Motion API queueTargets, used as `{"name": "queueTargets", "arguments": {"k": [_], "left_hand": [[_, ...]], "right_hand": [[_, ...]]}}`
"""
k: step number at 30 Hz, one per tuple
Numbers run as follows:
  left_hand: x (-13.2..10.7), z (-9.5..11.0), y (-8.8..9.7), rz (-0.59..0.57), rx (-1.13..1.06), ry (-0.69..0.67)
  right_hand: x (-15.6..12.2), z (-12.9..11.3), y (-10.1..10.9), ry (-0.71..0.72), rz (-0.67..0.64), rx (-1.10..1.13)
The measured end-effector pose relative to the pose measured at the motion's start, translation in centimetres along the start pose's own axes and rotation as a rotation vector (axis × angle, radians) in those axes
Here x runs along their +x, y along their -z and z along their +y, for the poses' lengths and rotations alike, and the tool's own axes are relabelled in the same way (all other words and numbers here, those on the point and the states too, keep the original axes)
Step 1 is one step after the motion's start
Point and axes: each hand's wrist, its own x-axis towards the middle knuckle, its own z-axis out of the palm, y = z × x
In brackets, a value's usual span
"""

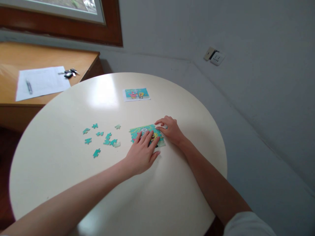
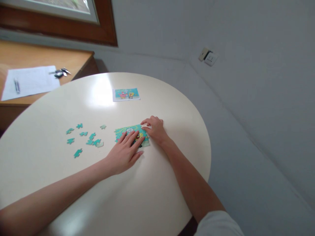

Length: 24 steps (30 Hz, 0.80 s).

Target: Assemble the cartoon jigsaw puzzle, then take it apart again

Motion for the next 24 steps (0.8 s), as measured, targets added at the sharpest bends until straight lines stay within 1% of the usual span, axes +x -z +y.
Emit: {"name": "queueTargets", "arguments": {"k": [3,5,8,11,14,17,19,22,24], "left_hand": [[0.0,0.0,0.0,0.004,-0.003,0.000],[0.0,0.0,0.0,0.003,-0.002,0.001],[0.0,-0.1,0.0,0.001,-0.004,0.000],[0.0,-0.1,0.0,0.001,-0.011,0.000],[0.1,-0.1,0.2,-0.013,-0.011,0.001],[0.2,-0.2,0.4,-0.032,-0.015,-0.012],[0.3,-0.2,0.5,-0.034,-0.020,-0.026],[0.3,-0.3,0.4,-0.030,-0.028,-0.032],[0.3,-0.3,0.4,-0.025,-0.035,-0.028]], "right_hand": [[-0.2,0.0,-0.2,-0.002,0.008,-0.008],[-0.2,0.2,-0.3,0.019,0.049,0.006],[-0.2,0.8,-0.3,0.044,0.186,0.055],[0.0,1.7,-0.3,0.006,0.337,0.088],[0.2,2.2,-0.3,-0.026,0.396,0.100],[0.1,2.1,-0.4,0.004,0.395,0.085],[0.0,1.8,-0.4,0.049,0.365,0.054],[-0.2,1.3,-0.4,0.115,0.258,0.009],[-0.4,1.2,-0.4,0.127,0.185,-0.021]]}}
